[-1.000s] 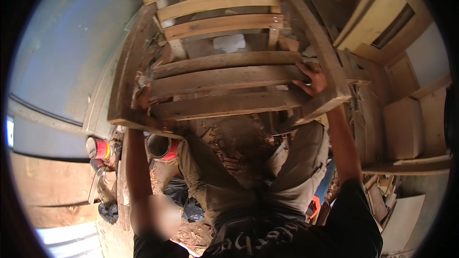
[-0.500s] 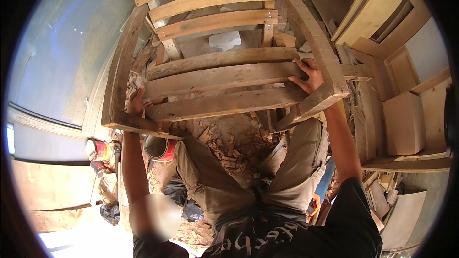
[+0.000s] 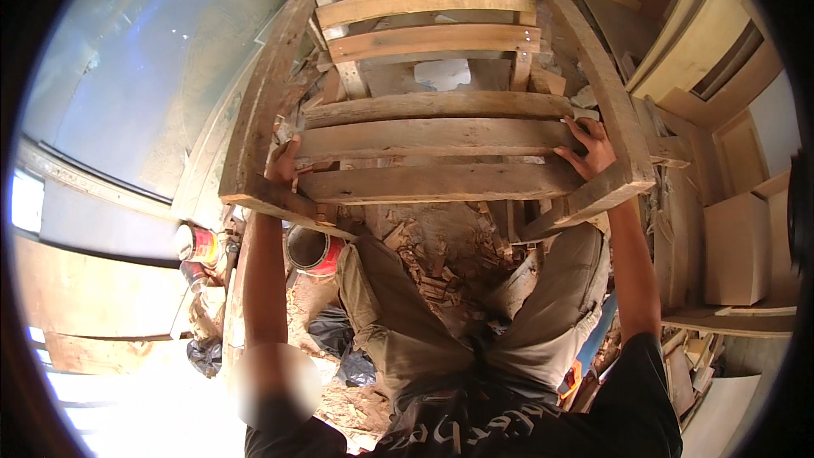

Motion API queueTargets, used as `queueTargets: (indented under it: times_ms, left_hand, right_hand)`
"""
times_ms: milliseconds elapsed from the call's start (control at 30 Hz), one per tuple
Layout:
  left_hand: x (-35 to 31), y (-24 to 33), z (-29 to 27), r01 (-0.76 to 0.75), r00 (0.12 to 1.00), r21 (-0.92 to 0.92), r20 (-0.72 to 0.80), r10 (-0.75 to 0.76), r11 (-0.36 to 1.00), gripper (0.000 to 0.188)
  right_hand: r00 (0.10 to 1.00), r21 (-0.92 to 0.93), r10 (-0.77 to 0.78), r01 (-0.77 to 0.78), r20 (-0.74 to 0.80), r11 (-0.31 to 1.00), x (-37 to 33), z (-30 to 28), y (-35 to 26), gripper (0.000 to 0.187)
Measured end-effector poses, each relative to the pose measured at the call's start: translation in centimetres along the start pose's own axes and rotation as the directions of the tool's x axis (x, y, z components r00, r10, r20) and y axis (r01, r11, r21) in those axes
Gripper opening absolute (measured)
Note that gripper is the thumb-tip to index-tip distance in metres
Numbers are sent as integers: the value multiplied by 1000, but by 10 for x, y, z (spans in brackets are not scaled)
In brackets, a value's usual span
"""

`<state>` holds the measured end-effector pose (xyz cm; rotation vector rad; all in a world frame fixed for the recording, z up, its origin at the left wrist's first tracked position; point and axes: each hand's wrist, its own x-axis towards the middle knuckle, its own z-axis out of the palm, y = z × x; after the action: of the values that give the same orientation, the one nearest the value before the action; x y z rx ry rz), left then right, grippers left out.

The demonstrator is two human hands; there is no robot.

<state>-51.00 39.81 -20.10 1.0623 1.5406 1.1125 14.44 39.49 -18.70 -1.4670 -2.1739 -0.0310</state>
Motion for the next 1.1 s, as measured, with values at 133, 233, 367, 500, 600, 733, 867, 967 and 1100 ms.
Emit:
queueTargets:
  times_ms: [133, 233, 367, 500, 600, 733, 867, 967, 1100]
  left_hand:
    - [-6, 4, -4, -24, 999, -64, 24, 26, 998, 72]
    - [-18, 3, 5, -110, 992, 16, -57, 111, 994, 68]
    - [-22, 20, 22, 33, 996, 6, -82, -32, 999, 63]
    - [-13, 10, 13, 22, 995, 10, -95, -21, 1000, 59]
    - [-15, 10, 18, -23, 996, -53, -90, 18, 998, 58]
    - [-2, 9, -5, 111, 990, 192, -110, -90, 975, 61]
    - [4, -6, 2, 30, 997, -17, -74, -31, 999, 66]
    - [6, -13, -5, 14, 997, -29, -80, -16, 999, 67]
    - [-1, -3, 2, 39, 998, -20, -47, -40, 999, 66]
  right_hand:
    - [999, 82, 17, -14, -30, 997, 3, 0, -13, 62]
    - [1000, 51, 15, -15, 3, 999, 3, -3, -13, 61]
    - [1000, 14, 4, -4, -18, 1000, -1, -5, -9, 61]
    - [1000, -4, -9, 9, -27, 1000, 0, -4, -10, 60]
    - [1000, -2, 5, -5, -17, 1000, 1, -6, -12, 59]
    - [998, 84, -8, 14, -67, 996, 3, -3, -16, 58]
    - [998, 42, 6, -3, -64, 999, 3, -4, -11, 59]
    - [997, 11, 9, -9, -79, 1000, 4, -1, -11, 62]
    - [998, 13, -3, 4, -65, 1000, 0, -4, -8, 62]
